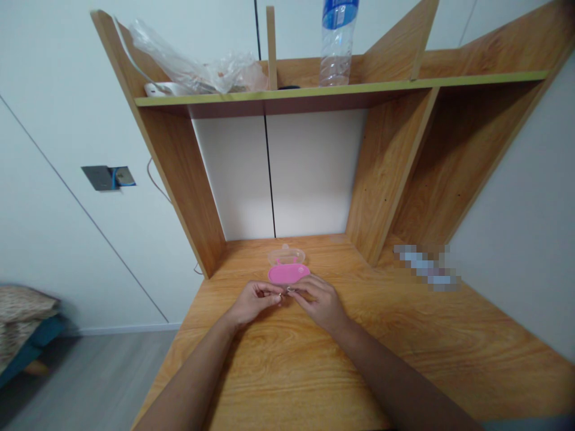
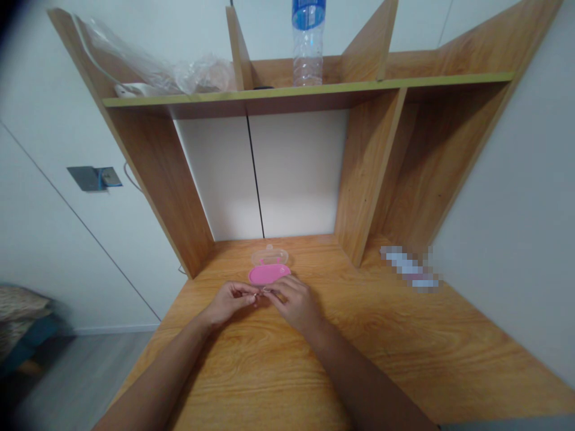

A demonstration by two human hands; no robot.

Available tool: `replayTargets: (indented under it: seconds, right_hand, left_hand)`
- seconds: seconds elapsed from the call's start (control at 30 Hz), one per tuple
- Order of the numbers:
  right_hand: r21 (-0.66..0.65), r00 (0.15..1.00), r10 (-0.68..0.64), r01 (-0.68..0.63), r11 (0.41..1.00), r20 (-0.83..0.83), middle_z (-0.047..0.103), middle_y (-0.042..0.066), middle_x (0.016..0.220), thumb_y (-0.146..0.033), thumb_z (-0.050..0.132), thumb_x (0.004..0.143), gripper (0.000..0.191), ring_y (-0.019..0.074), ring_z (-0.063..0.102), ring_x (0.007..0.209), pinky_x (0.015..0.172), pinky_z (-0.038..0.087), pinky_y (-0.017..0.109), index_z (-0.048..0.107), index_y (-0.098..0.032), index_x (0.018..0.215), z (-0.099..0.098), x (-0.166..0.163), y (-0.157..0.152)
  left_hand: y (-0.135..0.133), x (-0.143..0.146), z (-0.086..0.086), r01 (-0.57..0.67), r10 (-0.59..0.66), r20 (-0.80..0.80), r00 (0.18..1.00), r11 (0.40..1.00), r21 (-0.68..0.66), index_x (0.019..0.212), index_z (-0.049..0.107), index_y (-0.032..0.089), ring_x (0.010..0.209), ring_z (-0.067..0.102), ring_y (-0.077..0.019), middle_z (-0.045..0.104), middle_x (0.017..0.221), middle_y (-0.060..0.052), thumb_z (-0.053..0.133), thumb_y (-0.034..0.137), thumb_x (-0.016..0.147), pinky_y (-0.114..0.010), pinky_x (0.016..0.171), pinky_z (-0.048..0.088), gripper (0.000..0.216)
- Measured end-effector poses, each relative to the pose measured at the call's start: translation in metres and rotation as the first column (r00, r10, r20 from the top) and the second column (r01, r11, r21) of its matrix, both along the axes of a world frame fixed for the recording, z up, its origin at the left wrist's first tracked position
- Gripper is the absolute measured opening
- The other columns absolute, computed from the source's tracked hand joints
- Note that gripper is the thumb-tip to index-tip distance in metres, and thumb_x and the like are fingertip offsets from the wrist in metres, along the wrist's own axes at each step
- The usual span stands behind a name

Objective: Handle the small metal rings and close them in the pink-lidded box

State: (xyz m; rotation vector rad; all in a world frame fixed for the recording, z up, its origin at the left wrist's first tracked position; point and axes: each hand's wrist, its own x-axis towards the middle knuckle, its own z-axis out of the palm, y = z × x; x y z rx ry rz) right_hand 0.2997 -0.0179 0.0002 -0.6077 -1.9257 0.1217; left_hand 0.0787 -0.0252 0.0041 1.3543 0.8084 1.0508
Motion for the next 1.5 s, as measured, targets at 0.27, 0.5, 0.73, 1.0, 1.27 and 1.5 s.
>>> replayTargets:
  seconds: [0.27, 0.5, 0.73, 1.0, 1.27, 1.5]
  right_hand:
    - [0.017, 0.999, 0.040, -0.040, 0.999, -0.015, 0.076, 0.004, 0.085, -0.024, 0.078, 0.086, 0.008, 0.0206, 0.070, 0.081, 0.079, 0.057, 0.036, 0.071, -0.023, 0.091, 0.003, 0.001, -0.002]
    - [0.018, 0.999, 0.043, -0.042, 0.999, -0.028, 0.075, 0.003, 0.082, -0.026, 0.080, 0.084, 0.012, 0.0201, 0.070, 0.078, 0.076, 0.057, 0.034, 0.068, -0.023, 0.086, 0.005, 0.000, -0.003]
    - [-0.005, 0.998, -0.025, 0.024, 1.000, -0.053, 0.075, 0.004, 0.085, -0.018, 0.074, 0.084, 0.010, 0.0206, 0.070, 0.081, 0.078, 0.057, 0.035, 0.071, -0.024, 0.091, 0.004, 0.001, -0.003]
    - [-0.032, 0.994, -0.086, 0.084, 0.996, -0.071, 0.075, 0.006, 0.088, -0.014, 0.072, 0.082, 0.015, 0.0220, 0.070, 0.082, 0.076, 0.057, 0.036, 0.073, -0.023, 0.094, -0.002, 0.002, 0.002]
    - [-0.026, 0.999, -0.037, 0.036, 0.999, -0.036, 0.076, 0.005, 0.089, -0.015, 0.071, 0.085, 0.014, 0.0215, 0.070, 0.084, 0.080, 0.057, 0.037, 0.074, -0.024, 0.096, -0.002, 0.001, 0.001]
    - [-0.048, 1.000, 0.010, -0.011, 0.999, -0.019, 0.077, 0.004, 0.089, -0.024, 0.077, 0.087, 0.007, 0.0209, 0.070, 0.084, 0.080, 0.057, 0.036, 0.073, -0.025, 0.093, -0.005, 0.000, 0.002]
  left_hand:
    - [0.003, -0.004, -0.005, -0.035, 0.038, -0.069, 0.997, 0.998, 0.046, 0.072, 0.079, 0.012, 0.058, 0.064, -0.0133, 0.076, 0.068, -0.008, 0.089, 0.050, 0.065, -0.023, 0.061, 0.048, 0.041]
    - [0.004, -0.003, -0.008, -0.106, 0.134, -0.123, 0.983, 0.971, 0.215, 0.074, 0.078, 0.012, 0.064, 0.068, -0.0166, 0.078, 0.075, -0.009, 0.087, 0.049, 0.067, -0.026, 0.064, 0.052, 0.039]
    - [0.000, 0.002, 0.002, -0.205, 0.369, -0.196, 0.909, 0.803, 0.560, 0.086, 0.081, 0.016, 0.080, 0.072, -0.0213, 0.079, 0.087, -0.012, 0.077, 0.030, 0.083, -0.034, 0.079, 0.055, 0.015]
    - [0.005, -0.007, -0.003, -0.238, 0.579, -0.139, 0.804, 0.527, 0.816, 0.108, 0.076, 0.020, 0.082, 0.068, -0.0194, 0.077, 0.089, -0.008, 0.073, 0.019, 0.085, -0.034, 0.079, 0.054, 0.024]
    - [0.006, -0.004, -0.009, -0.121, 0.551, -0.195, 0.812, 0.485, 0.866, 0.124, 0.067, 0.021, 0.086, 0.067, -0.0194, 0.076, 0.097, -0.009, 0.069, 0.016, 0.088, -0.035, 0.080, 0.055, 0.037]
    - [0.002, 0.004, -0.013, -0.052, 0.462, -0.260, 0.848, 0.562, 0.826, 0.126, 0.068, 0.023, 0.088, 0.069, -0.0207, 0.078, 0.097, -0.009, 0.069, 0.018, 0.088, -0.037, 0.083, 0.056, 0.038]
